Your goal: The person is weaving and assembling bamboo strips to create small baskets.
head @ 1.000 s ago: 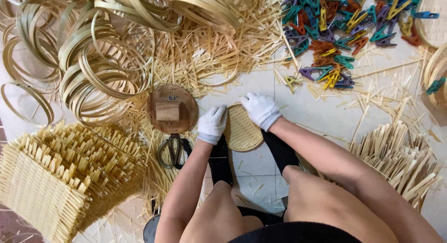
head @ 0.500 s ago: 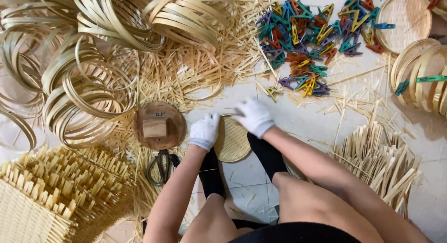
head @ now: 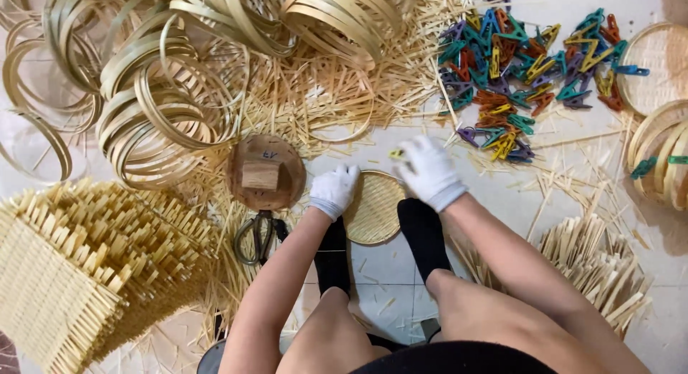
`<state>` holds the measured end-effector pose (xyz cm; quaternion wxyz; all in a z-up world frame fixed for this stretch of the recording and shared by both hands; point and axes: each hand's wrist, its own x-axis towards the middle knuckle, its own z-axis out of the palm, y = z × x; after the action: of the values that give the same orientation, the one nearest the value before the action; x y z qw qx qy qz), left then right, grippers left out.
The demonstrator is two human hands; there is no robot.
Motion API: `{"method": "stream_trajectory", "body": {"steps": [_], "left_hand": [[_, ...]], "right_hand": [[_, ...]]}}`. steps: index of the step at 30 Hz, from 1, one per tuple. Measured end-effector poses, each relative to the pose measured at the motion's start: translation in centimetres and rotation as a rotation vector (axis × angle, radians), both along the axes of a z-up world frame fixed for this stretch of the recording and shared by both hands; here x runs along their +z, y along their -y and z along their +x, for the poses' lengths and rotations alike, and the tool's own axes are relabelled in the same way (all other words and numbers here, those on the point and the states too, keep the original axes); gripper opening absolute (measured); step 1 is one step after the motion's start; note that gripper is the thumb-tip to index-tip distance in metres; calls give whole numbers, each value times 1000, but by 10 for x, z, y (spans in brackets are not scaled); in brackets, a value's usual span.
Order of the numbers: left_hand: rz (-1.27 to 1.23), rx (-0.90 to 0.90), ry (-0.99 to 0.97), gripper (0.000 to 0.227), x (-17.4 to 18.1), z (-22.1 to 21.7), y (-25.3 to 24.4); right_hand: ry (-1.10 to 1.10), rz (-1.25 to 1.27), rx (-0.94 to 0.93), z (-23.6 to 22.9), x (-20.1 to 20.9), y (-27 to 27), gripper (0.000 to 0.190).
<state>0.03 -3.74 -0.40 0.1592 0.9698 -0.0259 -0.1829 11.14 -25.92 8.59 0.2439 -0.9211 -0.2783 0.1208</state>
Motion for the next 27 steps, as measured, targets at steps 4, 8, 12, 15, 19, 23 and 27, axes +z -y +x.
{"method": "stream_trajectory", "body": {"steps": [4,8,12,15,19,23,27], "left_hand": [[39,-6,-54,15,10,4,-3],[-21,-20,-74,18,16,8,-3],[-12,-36,-87,23,6,7,-4],[-13,-28,-39,25,8,5,-6],[59,85,-124,25,28,-11,-7],[-136,408,13,24,44,-26,3],[-423,396,-68,29,22,-42,-3]], "right_hand": [[101,43,194,-12,-25,-35,34],[4,-96,294,-20,-50,-52,39],[19,-243,420,-23,-56,-66,38],[-77,-249,332,-8,6,-72,50],[-366,-494,143,10,-4,-37,62],[76,-299,330,34,-51,-30,41],[320,-331,567,43,-49,-60,17]]}}
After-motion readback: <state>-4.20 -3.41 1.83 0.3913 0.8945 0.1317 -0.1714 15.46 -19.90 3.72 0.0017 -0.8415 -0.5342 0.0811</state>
